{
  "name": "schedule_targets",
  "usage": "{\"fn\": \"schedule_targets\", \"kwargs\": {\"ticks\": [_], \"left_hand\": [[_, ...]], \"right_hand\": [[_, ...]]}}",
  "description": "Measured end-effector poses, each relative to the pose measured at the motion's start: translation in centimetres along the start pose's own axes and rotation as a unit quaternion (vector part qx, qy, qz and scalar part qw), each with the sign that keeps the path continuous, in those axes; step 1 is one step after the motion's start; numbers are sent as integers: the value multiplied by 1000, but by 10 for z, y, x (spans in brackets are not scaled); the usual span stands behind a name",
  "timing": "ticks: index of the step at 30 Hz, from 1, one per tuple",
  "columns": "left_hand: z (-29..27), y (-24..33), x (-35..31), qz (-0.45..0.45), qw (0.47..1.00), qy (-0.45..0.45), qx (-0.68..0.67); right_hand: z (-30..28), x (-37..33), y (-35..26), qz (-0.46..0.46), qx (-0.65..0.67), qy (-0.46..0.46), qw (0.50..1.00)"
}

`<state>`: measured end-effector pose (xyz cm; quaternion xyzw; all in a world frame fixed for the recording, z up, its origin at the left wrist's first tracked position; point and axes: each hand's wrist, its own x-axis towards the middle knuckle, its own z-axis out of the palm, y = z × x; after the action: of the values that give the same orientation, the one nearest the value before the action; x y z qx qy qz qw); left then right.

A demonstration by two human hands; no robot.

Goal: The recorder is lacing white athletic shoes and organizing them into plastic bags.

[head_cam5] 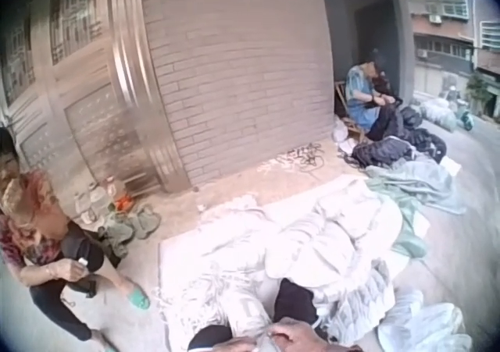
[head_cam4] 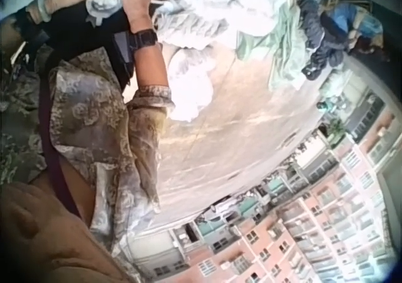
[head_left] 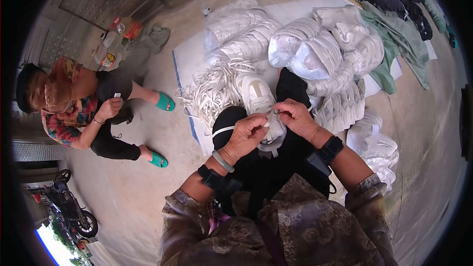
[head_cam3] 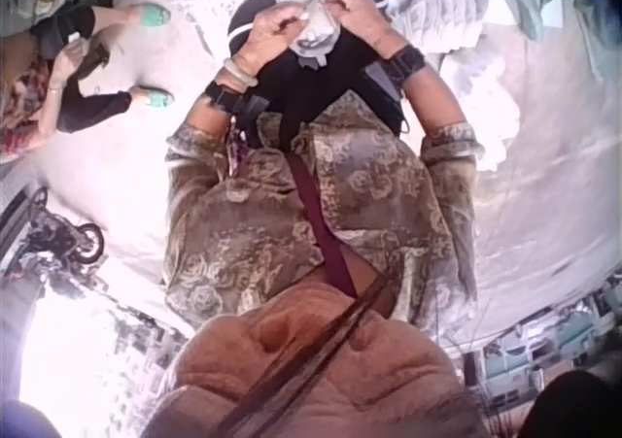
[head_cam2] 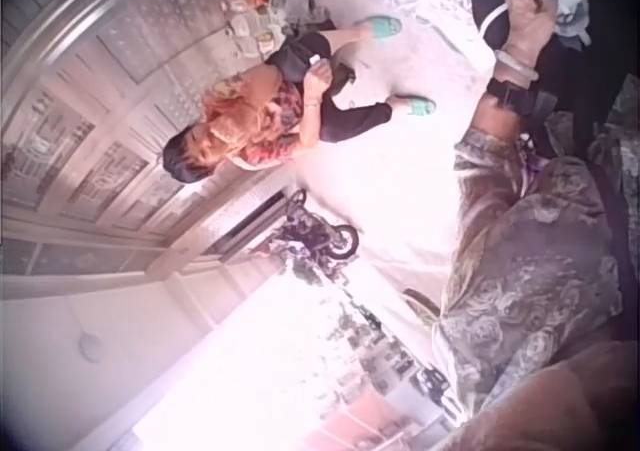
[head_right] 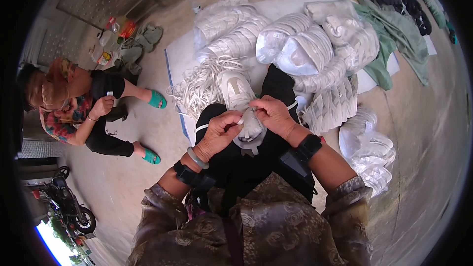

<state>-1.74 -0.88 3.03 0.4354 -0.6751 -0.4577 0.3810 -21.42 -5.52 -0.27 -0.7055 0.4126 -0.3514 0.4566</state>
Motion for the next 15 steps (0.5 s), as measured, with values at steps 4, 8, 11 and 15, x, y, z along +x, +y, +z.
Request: {"fn": "schedule_targets", "kwargs": {"ticks": [4,8,11,15], "left_hand": [[0,0,4,10,1000,-11,4],[-5,4,12,-19,1000,-8,-7],[-9,6,13,11,1000,-9,25],[-17,1,8,73,959,51,268]], "right_hand": [[-1,9,-8,-55,-107,-30,992],[0,23,-15,-115,-178,-73,974],[-2,25,-14,-27,-69,-134,988],[-17,25,-14,-69,-13,-158,985]]}}
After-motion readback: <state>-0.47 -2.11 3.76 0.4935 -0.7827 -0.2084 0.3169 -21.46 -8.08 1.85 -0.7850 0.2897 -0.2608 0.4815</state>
